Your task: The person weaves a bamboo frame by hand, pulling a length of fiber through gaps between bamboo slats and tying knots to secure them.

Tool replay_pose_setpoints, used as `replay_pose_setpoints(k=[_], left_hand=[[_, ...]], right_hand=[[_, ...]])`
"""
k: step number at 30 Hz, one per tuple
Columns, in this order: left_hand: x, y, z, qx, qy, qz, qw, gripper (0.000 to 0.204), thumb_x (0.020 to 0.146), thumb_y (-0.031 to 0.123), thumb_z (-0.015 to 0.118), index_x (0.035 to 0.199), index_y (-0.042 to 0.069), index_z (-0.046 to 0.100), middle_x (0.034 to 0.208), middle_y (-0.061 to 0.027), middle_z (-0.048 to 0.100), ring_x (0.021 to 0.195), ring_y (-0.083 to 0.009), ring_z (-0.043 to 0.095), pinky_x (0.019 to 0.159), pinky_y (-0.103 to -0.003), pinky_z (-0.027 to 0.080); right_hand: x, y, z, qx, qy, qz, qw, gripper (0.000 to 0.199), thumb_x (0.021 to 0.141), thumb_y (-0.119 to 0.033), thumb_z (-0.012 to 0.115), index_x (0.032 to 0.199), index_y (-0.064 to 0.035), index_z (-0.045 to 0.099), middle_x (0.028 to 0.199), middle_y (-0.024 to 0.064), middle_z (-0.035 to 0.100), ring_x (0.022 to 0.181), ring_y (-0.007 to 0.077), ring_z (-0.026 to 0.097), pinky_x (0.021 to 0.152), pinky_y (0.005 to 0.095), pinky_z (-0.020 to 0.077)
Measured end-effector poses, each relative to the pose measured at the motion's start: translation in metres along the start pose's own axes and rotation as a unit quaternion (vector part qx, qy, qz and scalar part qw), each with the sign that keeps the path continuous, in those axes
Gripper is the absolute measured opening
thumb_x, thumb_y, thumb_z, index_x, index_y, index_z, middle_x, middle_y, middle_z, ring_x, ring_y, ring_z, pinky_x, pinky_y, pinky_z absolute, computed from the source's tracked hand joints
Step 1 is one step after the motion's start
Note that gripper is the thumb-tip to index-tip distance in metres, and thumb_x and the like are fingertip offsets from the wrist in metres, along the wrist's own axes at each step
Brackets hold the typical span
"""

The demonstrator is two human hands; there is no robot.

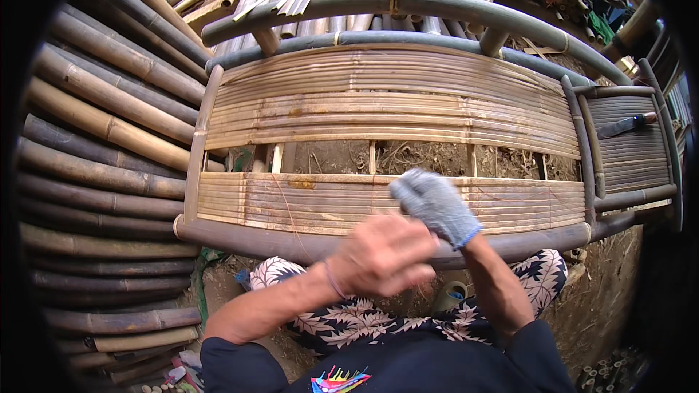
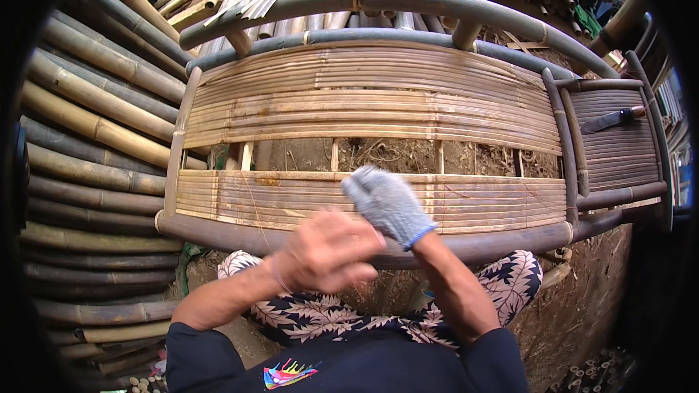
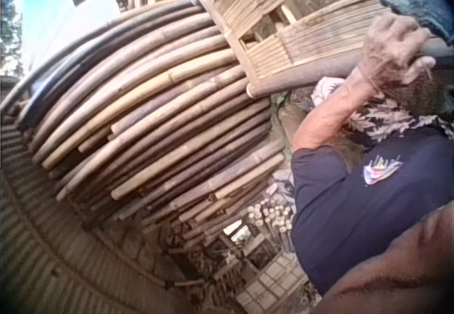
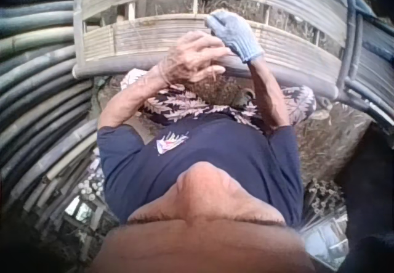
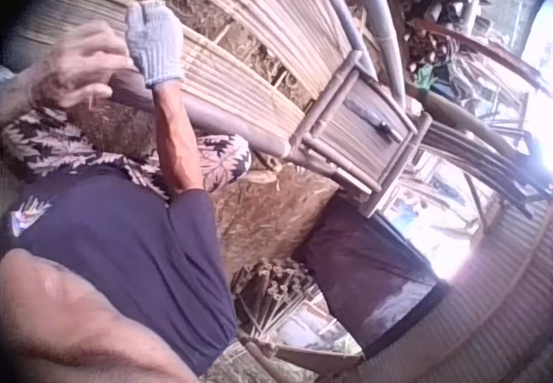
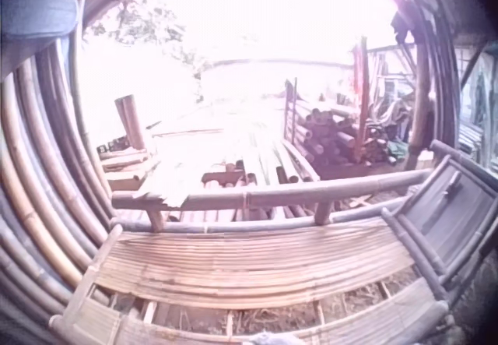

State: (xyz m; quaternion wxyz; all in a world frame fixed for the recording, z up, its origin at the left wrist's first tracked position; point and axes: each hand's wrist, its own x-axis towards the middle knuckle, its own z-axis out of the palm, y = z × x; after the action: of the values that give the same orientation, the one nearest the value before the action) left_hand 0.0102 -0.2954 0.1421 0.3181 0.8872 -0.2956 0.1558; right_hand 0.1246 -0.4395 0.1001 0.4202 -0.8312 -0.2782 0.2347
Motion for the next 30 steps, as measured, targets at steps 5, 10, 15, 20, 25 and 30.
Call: replay_pose_setpoints(k=[5, 10, 15, 20, 25, 30], left_hand=[[-0.042, -0.149, 0.000, 0.007, -0.022, -0.361, 0.932, 0.045, 0.103, 0.045, 0.046, 0.108, 0.009, 0.072, 0.108, -0.0173, 0.070, 0.103, -0.0365, 0.064, 0.096, -0.045, 0.049], [-0.041, -0.156, 0.025, 0.041, -0.177, -0.374, 0.909, 0.051, 0.104, 0.048, 0.040, 0.091, 0.010, 0.071, 0.077, -0.0163, 0.069, 0.083, -0.0378, 0.065, 0.091, -0.047, 0.043], [-0.044, -0.150, 0.023, 0.044, -0.210, -0.396, 0.893, 0.049, 0.106, 0.047, 0.036, 0.092, 0.012, 0.068, 0.083, -0.0150, 0.070, 0.090, -0.0353, 0.065, 0.099, -0.050, 0.032], [-0.027, -0.149, 0.022, 0.013, -0.264, -0.407, 0.875, 0.050, 0.106, 0.046, 0.031, 0.099, 0.016, 0.070, 0.097, -0.0159, 0.073, 0.102, -0.0357, 0.066, 0.104, -0.057, 0.027], [-0.034, -0.156, 0.012, 0.016, -0.309, -0.426, 0.850, 0.052, 0.105, 0.049, 0.030, 0.102, 0.018, 0.071, 0.098, -0.0145, 0.074, 0.102, -0.0351, 0.066, 0.104, -0.056, 0.027], [-0.033, -0.138, 0.033, 0.128, -0.003, -0.333, 0.934, 0.042, 0.091, 0.022, 0.066, 0.130, 0.007, 0.061, 0.125, -0.0187, 0.057, 0.107, -0.0324, 0.060, 0.098, -0.044, 0.047]], right_hand=[[-0.005, -0.040, -0.069, 0.155, 0.055, -0.152, 0.975, 0.028, 0.099, -0.027, 0.058, 0.090, -0.0050, 0.071, 0.089, 0.0134, 0.070, 0.079, 0.0250, 0.067, 0.077, 0.0327, 0.0521], [0.007, -0.023, -0.092, 0.302, -0.031, -0.016, 0.953, 0.046, 0.103, -0.040, 0.050, 0.081, -0.0044, 0.070, 0.070, 0.0107, 0.068, 0.052, 0.0209, 0.060, 0.052, 0.0352, 0.0508], [-0.030, 0.019, -0.025, -0.350, -0.184, 0.022, 0.918, 0.055, 0.104, -0.036, 0.041, 0.071, -0.0030, 0.069, 0.065, 0.0240, 0.065, 0.063, 0.0386, 0.069, 0.065, 0.0479, 0.0587], [-0.030, -0.019, 0.038, -0.112, -0.117, -0.247, 0.955, 0.012, 0.091, -0.017, 0.057, 0.093, -0.0053, 0.054, 0.080, 0.0165, 0.061, 0.067, 0.0363, 0.061, 0.057, 0.0473, 0.0460], [-0.101, 0.019, -0.018, -0.074, -0.199, -0.021, 0.977, 0.012, 0.083, -0.015, 0.063, 0.086, -0.0080, 0.053, 0.069, 0.0113, 0.054, 0.064, 0.0347, 0.058, 0.058, 0.0441, 0.0451], [-0.120, 0.042, 0.021, -0.118, -0.084, -0.138, 0.980, 0.008, 0.089, -0.014, 0.054, 0.089, -0.0065, 0.052, 0.074, 0.0144, 0.057, 0.072, 0.0378, 0.061, 0.062, 0.0490, 0.0454]])
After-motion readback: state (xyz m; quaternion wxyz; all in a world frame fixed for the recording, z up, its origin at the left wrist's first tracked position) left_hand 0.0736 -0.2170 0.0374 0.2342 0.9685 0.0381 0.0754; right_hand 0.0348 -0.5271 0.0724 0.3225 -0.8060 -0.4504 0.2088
